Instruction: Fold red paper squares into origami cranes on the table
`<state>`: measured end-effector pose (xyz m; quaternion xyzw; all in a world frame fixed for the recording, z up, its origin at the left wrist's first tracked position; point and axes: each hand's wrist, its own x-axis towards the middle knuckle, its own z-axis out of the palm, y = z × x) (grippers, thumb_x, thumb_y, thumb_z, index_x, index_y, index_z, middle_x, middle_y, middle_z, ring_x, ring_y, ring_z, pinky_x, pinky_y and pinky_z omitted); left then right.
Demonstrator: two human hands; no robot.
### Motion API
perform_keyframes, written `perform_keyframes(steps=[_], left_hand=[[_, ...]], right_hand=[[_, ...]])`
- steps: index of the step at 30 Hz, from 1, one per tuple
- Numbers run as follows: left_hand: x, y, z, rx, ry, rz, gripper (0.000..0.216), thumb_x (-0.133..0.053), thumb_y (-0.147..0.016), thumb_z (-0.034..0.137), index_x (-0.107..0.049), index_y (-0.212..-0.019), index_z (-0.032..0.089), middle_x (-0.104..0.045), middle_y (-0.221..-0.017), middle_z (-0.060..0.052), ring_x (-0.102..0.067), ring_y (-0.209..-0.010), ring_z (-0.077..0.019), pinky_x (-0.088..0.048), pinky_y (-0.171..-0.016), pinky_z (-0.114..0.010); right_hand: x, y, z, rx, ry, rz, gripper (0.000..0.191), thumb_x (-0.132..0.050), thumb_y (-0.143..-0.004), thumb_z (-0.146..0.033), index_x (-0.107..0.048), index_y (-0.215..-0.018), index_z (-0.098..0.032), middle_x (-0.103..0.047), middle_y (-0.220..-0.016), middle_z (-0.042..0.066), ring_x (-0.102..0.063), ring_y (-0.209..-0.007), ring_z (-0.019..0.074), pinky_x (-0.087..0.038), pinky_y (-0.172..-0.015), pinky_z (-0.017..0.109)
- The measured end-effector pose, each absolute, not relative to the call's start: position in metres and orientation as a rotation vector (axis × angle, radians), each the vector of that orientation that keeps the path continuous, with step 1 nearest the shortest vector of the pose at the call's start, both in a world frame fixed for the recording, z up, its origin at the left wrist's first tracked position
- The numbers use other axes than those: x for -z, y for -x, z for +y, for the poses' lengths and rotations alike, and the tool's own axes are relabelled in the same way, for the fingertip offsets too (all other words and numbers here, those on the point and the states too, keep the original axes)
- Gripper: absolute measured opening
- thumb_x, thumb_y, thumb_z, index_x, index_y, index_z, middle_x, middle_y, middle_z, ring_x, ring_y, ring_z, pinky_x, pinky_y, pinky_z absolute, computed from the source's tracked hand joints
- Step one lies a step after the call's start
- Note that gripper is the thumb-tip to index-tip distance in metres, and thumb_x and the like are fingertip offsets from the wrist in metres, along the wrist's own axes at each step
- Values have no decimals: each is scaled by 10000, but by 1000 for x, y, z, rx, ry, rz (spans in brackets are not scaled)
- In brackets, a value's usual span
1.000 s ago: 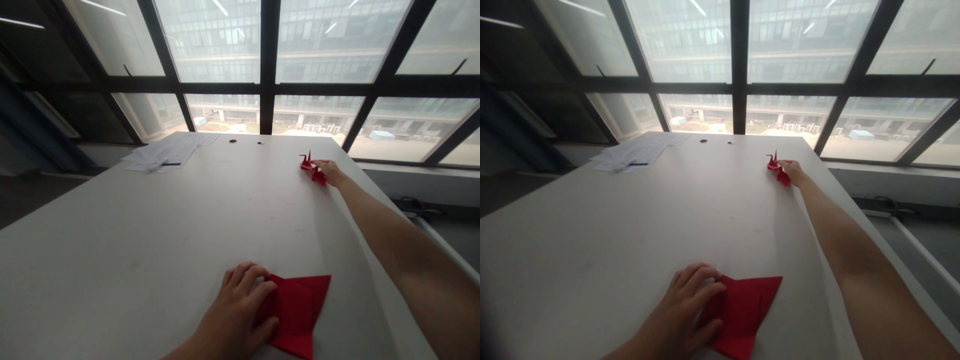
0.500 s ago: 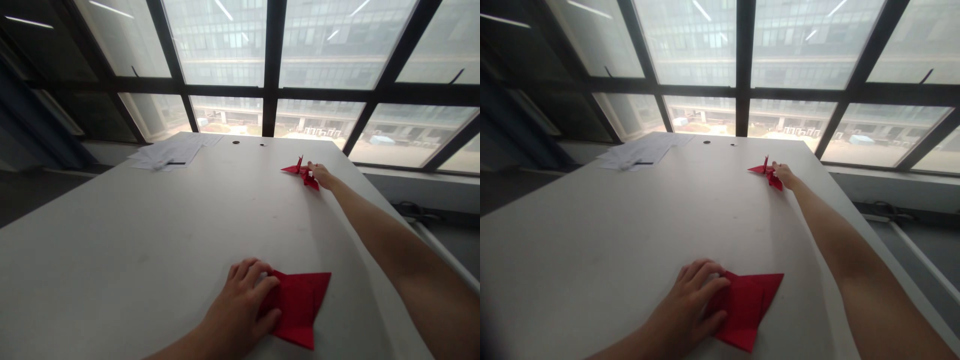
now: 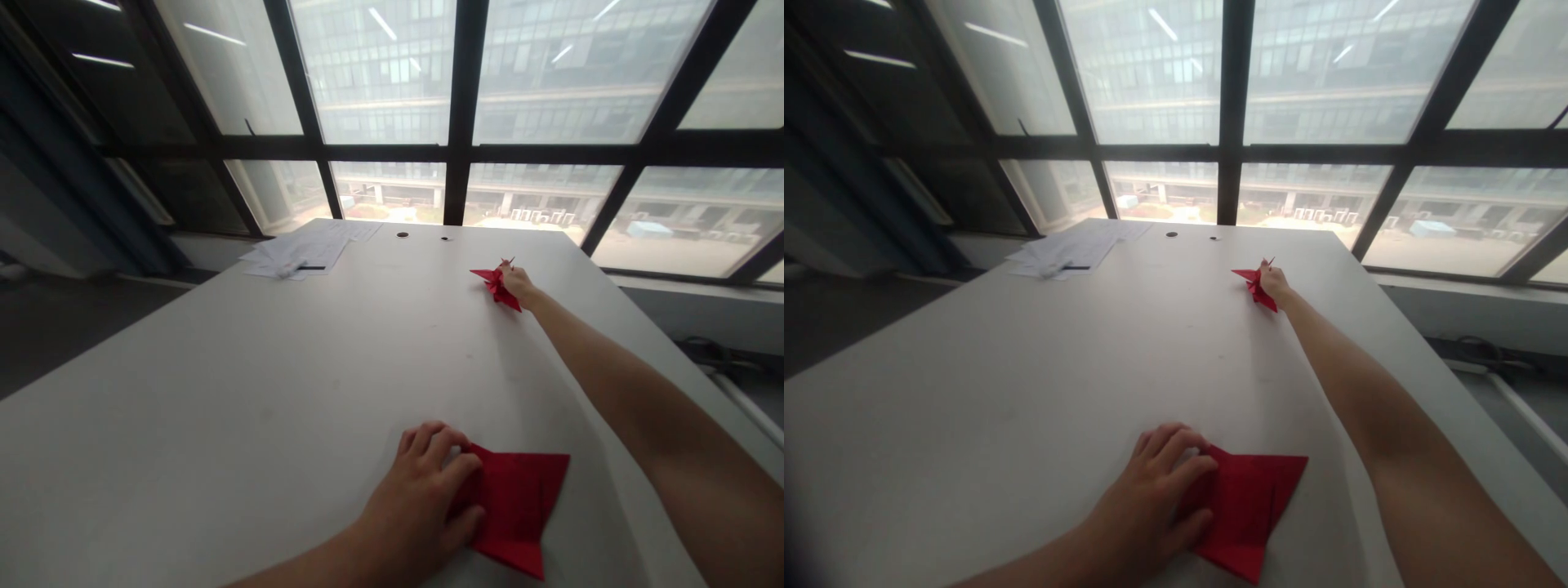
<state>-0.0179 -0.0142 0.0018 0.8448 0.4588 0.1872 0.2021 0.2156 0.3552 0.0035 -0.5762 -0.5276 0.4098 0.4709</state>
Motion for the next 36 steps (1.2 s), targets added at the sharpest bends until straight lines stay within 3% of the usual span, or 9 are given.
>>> perform_keyframes(steps=[4, 8, 13, 21, 28, 36], left_hand=[[-4, 17, -15, -518, -2360, 1283, 376, -722, -832, 397, -599, -1179, 320, -575, -1275, -32, -426, -1243, -290, -315, -1086, -470], [-4, 16, -15, -533, -2379, 1288, 364, -711, -841, 396, -604, -1176, 305, -583, -1247, -47, -430, -1237, -294, -320, -1077, -474], [-4, 16, -13, -545, -2399, 1281, 355, -714, -837, 375, -607, -1167, 302, -583, -1243, -43, -439, -1221, -293, -328, -1059, -477], [-2, 16, -12, -557, -2434, 1291, 362, -725, -831, 355, -606, -1168, 300, -582, -1234, -40, -443, -1207, -289, -325, -1051, -481], [-3, 16, -11, -567, -2451, 1275, 358, -721, -834, 343, -611, -1171, 295, -586, -1226, -39, -448, -1184, -285, -329, -1048, -481], [-1, 17, -10, -570, -2462, 1270, 361, -723, -831, 337, -610, -1172, 298, -575, -1270, -33, -442, -1201, -283, -330, -1049, -473]], right_hand=[[-2, -209, 326, -1034, 1332, -1409, 557, -539, -902, -647, -736, -900, -126, -641, -567, 43, -565, -491, 156, -502, -520, 280], [-2, -201, 280, -1092, 1233, -1547, 523, -613, -839, -667, -786, -904, -177, -741, -758, 61, -674, -746, 234, -549, -754, 353], [-7, -182, 232, -1251, 941, -1937, 637, -437, -884, -740, -796, -955, -218, -764, -1035, 76, -639, -1094, 294, -417, -1041, 471], [-2, -183, 202, -1203, 940, -1808, 653, -363, -920, -729, -753, -1066, -226, -705, -1222, 91, -579, -1221, 290, -372, -1062, 514], [-2, -220, 203, -1242, 1044, -1495, 637, -504, -832, -773, -755, -921, -194, -749, -1077, 135, -674, -1067, 284, -503, -946, 448], [3, -191, 188, -1466, 872, -1658, 667, -505, -841, -763, -757, -991, -164, -757, -1069, 134, -688, -1065, 274, -452, -1038, 450]])
